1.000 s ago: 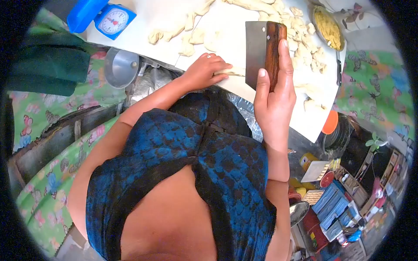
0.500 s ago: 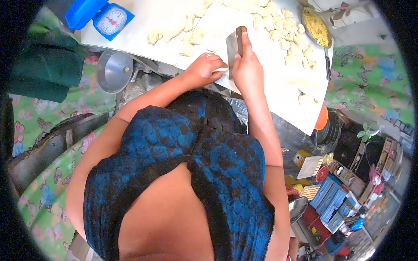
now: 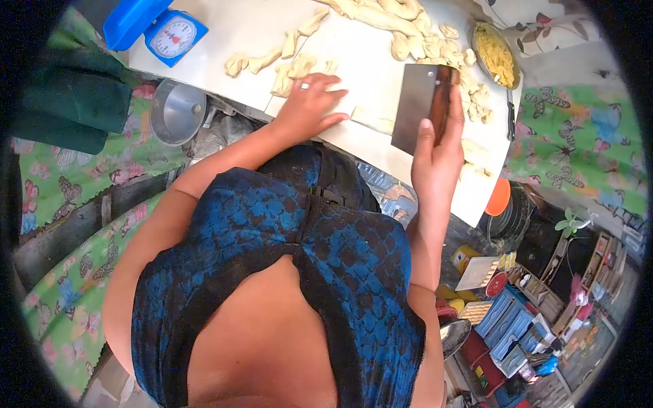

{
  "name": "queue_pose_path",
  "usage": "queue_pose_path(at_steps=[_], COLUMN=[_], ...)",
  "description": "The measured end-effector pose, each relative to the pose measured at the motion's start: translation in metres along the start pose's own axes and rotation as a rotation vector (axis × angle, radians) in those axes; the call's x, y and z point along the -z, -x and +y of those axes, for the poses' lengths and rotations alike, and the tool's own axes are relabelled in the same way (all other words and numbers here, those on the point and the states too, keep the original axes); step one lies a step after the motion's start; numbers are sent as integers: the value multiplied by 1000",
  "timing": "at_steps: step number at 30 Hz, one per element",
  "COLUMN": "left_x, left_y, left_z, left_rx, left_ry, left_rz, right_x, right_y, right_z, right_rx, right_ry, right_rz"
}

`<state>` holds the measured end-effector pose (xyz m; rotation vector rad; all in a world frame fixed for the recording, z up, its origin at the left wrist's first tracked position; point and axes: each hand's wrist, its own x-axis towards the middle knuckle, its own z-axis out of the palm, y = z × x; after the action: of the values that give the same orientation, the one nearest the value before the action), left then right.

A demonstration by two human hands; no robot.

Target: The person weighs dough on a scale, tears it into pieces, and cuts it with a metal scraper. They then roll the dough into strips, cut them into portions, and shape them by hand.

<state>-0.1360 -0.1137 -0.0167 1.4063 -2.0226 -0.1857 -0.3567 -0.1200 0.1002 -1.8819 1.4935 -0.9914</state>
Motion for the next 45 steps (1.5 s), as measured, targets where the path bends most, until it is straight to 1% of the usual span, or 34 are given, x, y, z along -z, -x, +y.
queue_pose_path(at_steps=[2, 3, 6, 7, 9, 10, 11, 13, 17, 19, 20, 22, 23, 25, 26, 27, 28, 29, 31, 32, 33, 34, 35, 37, 38, 40, 41, 43, 45], left_x=[-6, -13, -33, -37, -43, -44, -44, -45, -43, -41, -39, -34, -32, -24, -29, -36, -46, -55, -70, -76, -80, -80, -80, -77, -76, -75, -74, -72, -67], left_y=[-10, -14, -22, -20, -18, -19, -19, -17, -15, -16, -18, -23, -25, -34, -36, -40, -43, -45, -44, -43, -43, -45, -45, -44, -47, -49, -50, -49, -46], left_z=[7, 12, 23, 23, 22, 22, 21, 23, 23, 24, 21, 18, 21, 32, 36, 39, 43, 47, 52, 53, 54, 54, 52, 52, 54, 54, 53, 54, 55], left_rx=[-185, -184, -310, -311, -256, -256, -267, -285, -305, -156, -155, -38, -28, -20, -53, -52, -160, -269, -292, -300, -308, -311, -328, -349, -329, -320, -292, -265, -249], left_ry=[98, 101, 91, 96, 111, 114, 91, 73, 119, 120, 115, -37, -35, -106, -101, -101, 3, 107, 118, 144, 168, 167, 159, 157, 137, 114, 111, 112, 116], left_rz=[-86, -90, -111, -114, -255, -257, -244, -238, -193, -153, -146, -169, -171, -101, -148, -150, -139, -128, -170, -205, -240, -245, -281, -335, -353, -375, -395, -419, -405], right_x=[6, 7, 9, 7, -2, -17, -37, -53, -65, -59, -49, -20, -4, 29, 41, 51, 58, 62, 63, 59, 54, 44, 34, 2, 0, -2, -4, -10, -14], right_y=[2, 3, 6, 7, 6, 4, 0, -9, -45, -55, -54, -49, -45, -34, -28, -23, -19, -14, -6, -2, 0, 1, 2, 3, -4, -15, -23, -34, -47], right_z=[-11, -12, -16, -15, -6, 8, 14, 31, 34, 45, 49, 50, 55, 38, 33, 28, 23, 19, 12, 14, 18, 29, 37, 74, 76, 75, 80, 90, 91], right_rx=[48, 70, 61, 56, -29, -79, -209, -15, 19, 59, 72, 144, 168, 115, 107, 100, 102, 99, 107, 23, 110, 118, -90, -21, -26, 0, 0, 77, 45], right_ry=[41, 80, 117, 119, 71, 178, 308, 364, 431, 215, 159, 102, 81, -90, -67, -43, 16, 16, 199, 112, 168, 231, 253, 346, 346, 354, 354, 321, 315], right_rz=[78, 111, 113, 114, -41, -134, -273, -170, -227, -182, -158, -30, 23, 18, 49, 83, 127, 127, 157, 132, 115, 117, -46, -116, -112, -175, -165, -99, -116])
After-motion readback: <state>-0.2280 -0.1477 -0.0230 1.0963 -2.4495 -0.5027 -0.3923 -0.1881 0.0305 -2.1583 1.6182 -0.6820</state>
